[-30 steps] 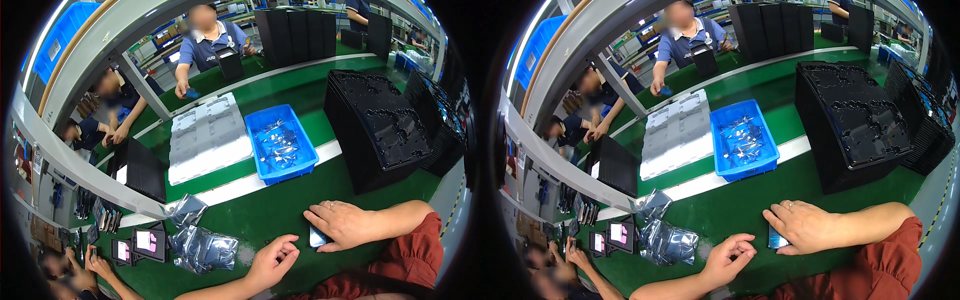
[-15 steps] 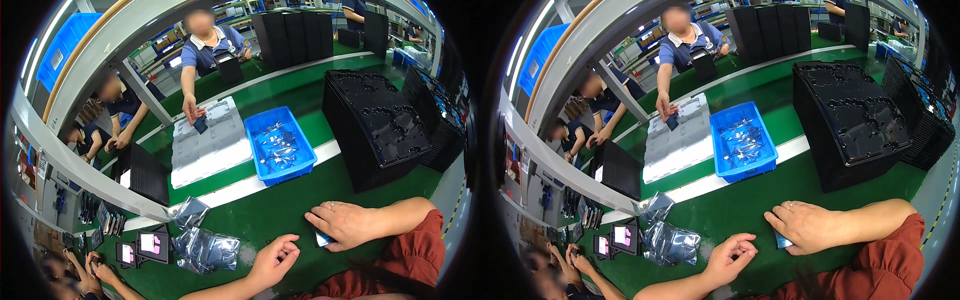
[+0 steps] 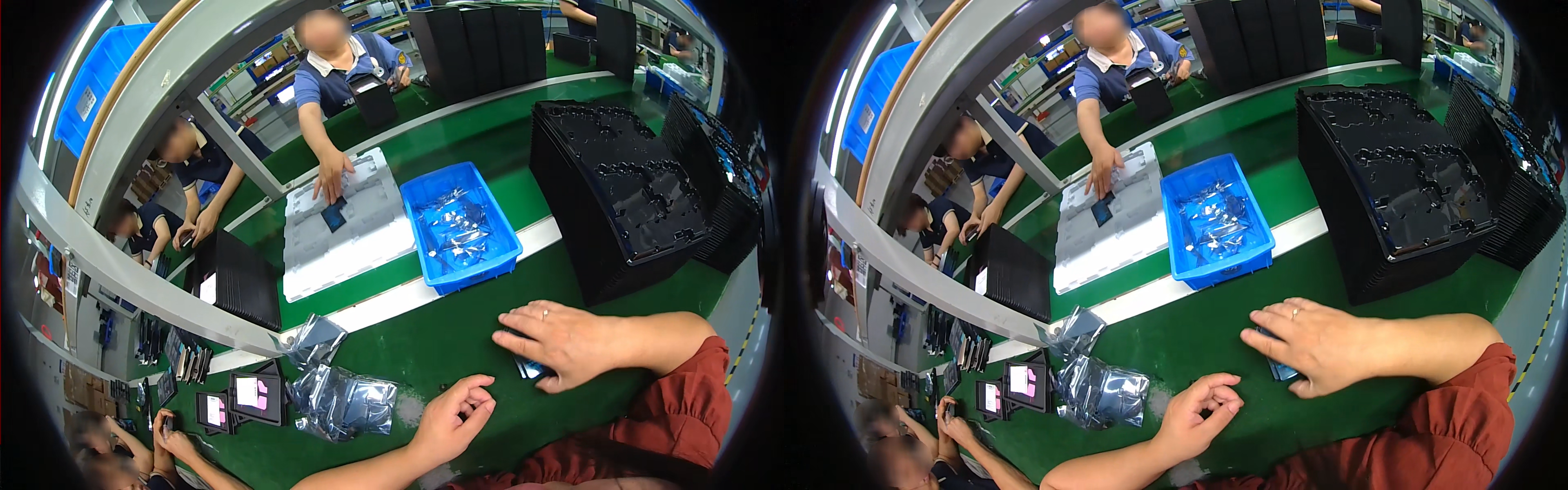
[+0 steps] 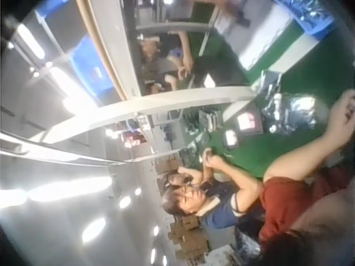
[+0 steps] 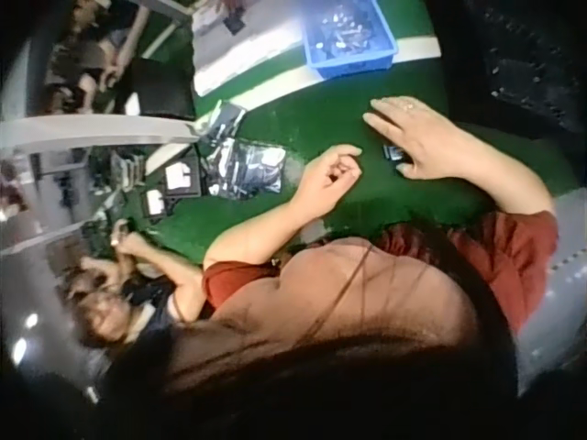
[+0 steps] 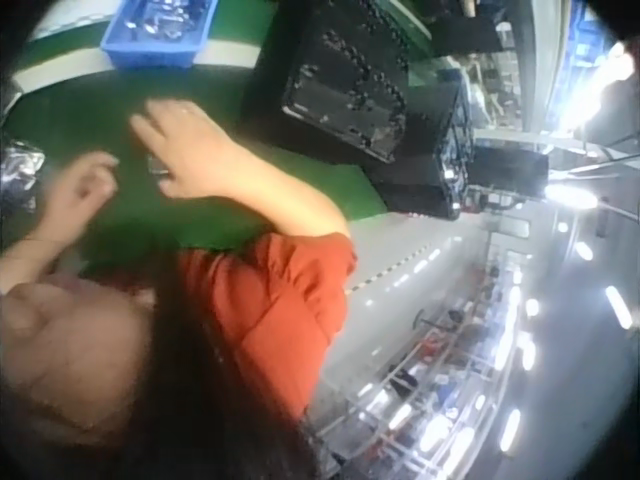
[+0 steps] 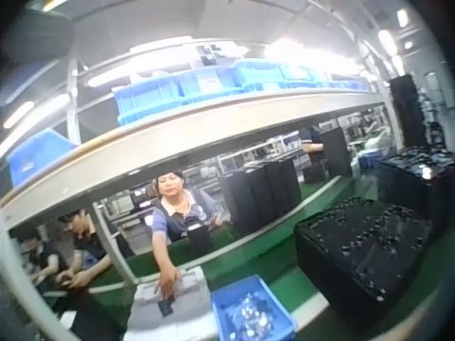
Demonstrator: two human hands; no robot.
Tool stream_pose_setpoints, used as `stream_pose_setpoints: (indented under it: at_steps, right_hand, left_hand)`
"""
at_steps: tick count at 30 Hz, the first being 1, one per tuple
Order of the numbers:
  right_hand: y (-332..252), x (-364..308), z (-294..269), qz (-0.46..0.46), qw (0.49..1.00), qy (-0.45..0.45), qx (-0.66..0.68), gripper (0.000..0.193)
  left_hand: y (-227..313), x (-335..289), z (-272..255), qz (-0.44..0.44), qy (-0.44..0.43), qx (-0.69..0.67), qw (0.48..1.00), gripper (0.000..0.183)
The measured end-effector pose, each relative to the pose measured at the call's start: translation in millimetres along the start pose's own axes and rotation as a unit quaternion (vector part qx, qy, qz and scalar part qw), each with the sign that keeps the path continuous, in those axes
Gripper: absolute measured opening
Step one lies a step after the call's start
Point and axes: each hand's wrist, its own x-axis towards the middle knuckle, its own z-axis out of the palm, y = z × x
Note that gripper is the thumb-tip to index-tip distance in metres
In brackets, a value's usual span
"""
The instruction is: The person unpacks small electronic components from plastic bags and places them into a black plastic tray. The person repeats this process, handling multiple items and organizing them into the tray on a green workbench.
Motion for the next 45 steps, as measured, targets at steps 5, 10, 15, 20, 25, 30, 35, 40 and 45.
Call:
stream_pose_setpoints:
  at_steps: [5, 10, 15, 20, 25, 30, 35, 40, 45]
  right_hand:
    - [-21.5, -4.9, 20.2, -0.172, 0.950, 0.009, 0.261, 0.068]
    - [-33.4, -11.0, 49.5, -0.164, 0.907, 0.012, 0.387, 0.047]
    - [-37.0, -7.6, 76.6, -0.251, 0.872, -0.063, 0.415, 0.039]
    - [-32.0, -5.9, 88.5, -0.297, 0.857, -0.043, 0.419, 0.040]
    - [-31.4, -6.4, 106.1, -0.315, 0.859, -0.022, 0.402, 0.036]
    - [-32.5, -6.3, 97.5, -0.309, 0.874, -0.079, 0.367, 0.037]
    - [-31.3, -4.8, 101.2, -0.316, 0.862, -0.080, 0.388, 0.036]
    - [-30.2, -7.4, 114.0, -0.319, 0.863, -0.057, 0.388, 0.036]
    - [-30.8, -8.7, 108.3, -0.312, 0.864, -0.065, 0.389, 0.037]
  left_hand:
    - [-0.9, -0.4, -2.1, -0.034, -0.021, -0.039, 0.998, 0.036]
    - [-7.3, -0.1, -6.1, -0.045, -0.023, -0.110, 0.993, 0.046]
    - [-4.9, 0.5, -9.9, -0.037, 0.005, -0.130, 0.991, 0.046]
    - [66.5, 10.0, -38.0, 0.056, 0.010, 0.194, 0.979, 0.035]
    - [65.8, 104.4, -138.2, 0.032, 0.139, 0.412, 0.900, 0.038]
    - [2.8, 190.3, -233.3, -0.030, 0.151, 0.591, 0.792, 0.067]
    - [-17.4, 220.7, -262.8, -0.128, 0.096, 0.546, 0.822, 0.094]
    - [-15.3, 236.4, -257.6, -0.163, 0.084, 0.522, 0.833, 0.087]
    - [-10.0, 231.4, -254.3, -0.148, 0.104, 0.552, 0.814, 0.079]
